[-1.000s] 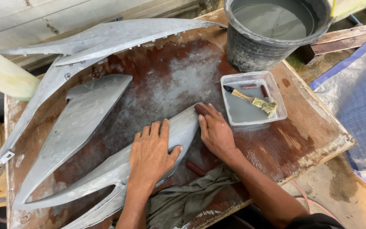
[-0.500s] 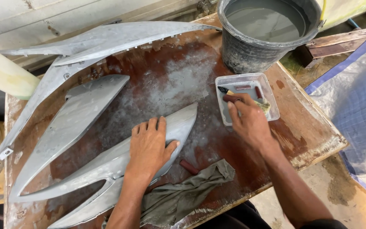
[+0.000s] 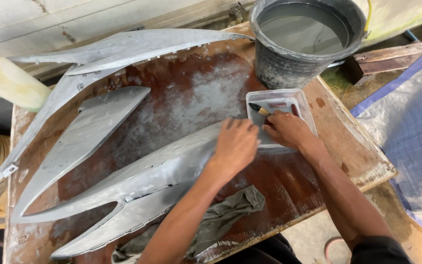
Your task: The person sands a grey plastic motorcycle part on a wooden table using a red sanding block. They hold the part with their left hand and rub the sanding block over the surface with their right hand, focusing on the edges and flat areas.
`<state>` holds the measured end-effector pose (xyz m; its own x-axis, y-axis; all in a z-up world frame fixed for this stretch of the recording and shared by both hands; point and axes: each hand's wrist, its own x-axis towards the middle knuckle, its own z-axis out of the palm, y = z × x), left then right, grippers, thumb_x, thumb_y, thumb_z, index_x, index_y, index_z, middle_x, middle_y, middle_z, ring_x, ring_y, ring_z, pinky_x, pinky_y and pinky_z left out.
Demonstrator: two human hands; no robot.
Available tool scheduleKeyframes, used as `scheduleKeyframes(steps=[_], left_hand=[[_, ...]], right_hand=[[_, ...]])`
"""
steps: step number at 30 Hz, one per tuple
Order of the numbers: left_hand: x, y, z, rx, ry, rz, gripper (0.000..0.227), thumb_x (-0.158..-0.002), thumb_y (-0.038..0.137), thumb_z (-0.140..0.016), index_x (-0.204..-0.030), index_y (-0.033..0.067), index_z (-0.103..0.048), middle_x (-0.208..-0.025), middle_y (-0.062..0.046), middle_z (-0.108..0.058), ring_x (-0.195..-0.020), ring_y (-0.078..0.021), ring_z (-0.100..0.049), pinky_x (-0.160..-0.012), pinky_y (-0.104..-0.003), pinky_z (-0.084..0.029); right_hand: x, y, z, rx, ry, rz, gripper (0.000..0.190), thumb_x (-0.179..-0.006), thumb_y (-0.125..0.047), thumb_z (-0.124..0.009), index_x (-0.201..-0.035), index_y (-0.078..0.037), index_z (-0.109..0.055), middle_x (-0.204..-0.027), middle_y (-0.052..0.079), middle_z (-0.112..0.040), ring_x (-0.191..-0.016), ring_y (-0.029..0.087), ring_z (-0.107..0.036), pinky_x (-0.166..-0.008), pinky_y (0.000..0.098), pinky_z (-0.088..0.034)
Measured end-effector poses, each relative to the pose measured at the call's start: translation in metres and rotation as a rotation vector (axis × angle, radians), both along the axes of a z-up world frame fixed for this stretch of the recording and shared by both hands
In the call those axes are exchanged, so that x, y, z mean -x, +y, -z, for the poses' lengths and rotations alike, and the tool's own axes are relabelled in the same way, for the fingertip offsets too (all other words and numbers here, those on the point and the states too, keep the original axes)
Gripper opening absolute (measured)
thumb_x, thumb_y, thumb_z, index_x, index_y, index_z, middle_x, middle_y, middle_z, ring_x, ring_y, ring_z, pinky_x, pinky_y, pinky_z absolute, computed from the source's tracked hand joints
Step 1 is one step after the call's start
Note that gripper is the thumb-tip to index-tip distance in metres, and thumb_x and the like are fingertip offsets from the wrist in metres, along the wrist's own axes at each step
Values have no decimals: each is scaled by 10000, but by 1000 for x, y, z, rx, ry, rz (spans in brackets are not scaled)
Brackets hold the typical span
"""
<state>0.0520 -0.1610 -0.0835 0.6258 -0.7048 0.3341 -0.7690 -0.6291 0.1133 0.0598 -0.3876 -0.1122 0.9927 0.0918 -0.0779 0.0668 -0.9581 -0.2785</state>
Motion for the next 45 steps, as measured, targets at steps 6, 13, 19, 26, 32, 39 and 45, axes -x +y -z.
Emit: scheduleKeyframes(steps=[6, 13, 19, 26, 32, 39, 45], left_hand=[[21, -38, -33, -124, 186, -103, 520, -942, 379, -412, -1073, 15, -759, -1326, -207, -639, -1439, -399, -392, -1223, -674, -81], [16, -41, -31, -343, 349, -72, 691, -917, 453, -251, -1202, 14, -702, -1484, -191, -503, -1527, -393, -231, -1240, -707, 49], [20, -25, -25, -383, 298, -20, 717, -939, 547, -282, -1209, 51, -724, -1504, -154, -518, -1547, -357, -196, -1225, -710, 68], [41, 90, -58, 42, 117, -92, 494, -934, 429, -613, -1261, 64, -670, -1336, -157, -612, -1322, -349, -538, -1154, -679, -295], [85, 226, -111, -74, 127, -454, 590, -927, 501, -605, -1381, 125, -597, -1371, -123, -594, -1308, -325, -559, -1144, -603, -344], [98, 276, -121, -281, 396, -752, 878, -857, 774, -561, -1453, 129, -534, -1318, -130, -651, -1278, -327, -613, -1183, -561, -342], [94, 259, -125, -97, 527, -756, 798, -763, 656, -739, -1368, 159, -583, -1181, -116, -689, -1100, -398, -691, -972, -570, -534]], right_hand=[[-8, -8, -3, 82, 96, -19, 317, -887, -453, -651, -847, -143, -705, -928, 89, -752, -993, 351, -740, -817, 495, -590], [11, 2, -43, 103, 199, 4, 310, -857, -428, -672, -799, -129, -727, -849, 124, -774, -992, 370, -738, -848, 510, -583], [5, -11, -23, 2, 246, -22, 403, -852, -462, -678, -836, -65, -740, -892, 215, -776, -1042, 454, -701, -886, 566, -549], [37, 43, -97, -20, 35, -21, 440, -940, -452, -628, -789, -46, -702, -877, 210, -759, -947, 455, -717, -834, 568, -549], [80, 177, -107, -367, -428, -197, 357, -994, -308, -649, -718, -90, -709, -1052, 116, -773, -926, 364, -745, -760, 451, -590], [79, 217, -62, -324, -572, -250, 406, -1032, -320, -575, -782, -38, -726, -1298, 138, -672, -1250, 376, -632, -1044, 710, -413], [71, 194, -46, -280, -650, -106, 439, -1072, -290, -514, -863, 36, -721, -1277, 197, -672, -1204, 420, -648, -1016, 674, -453]])
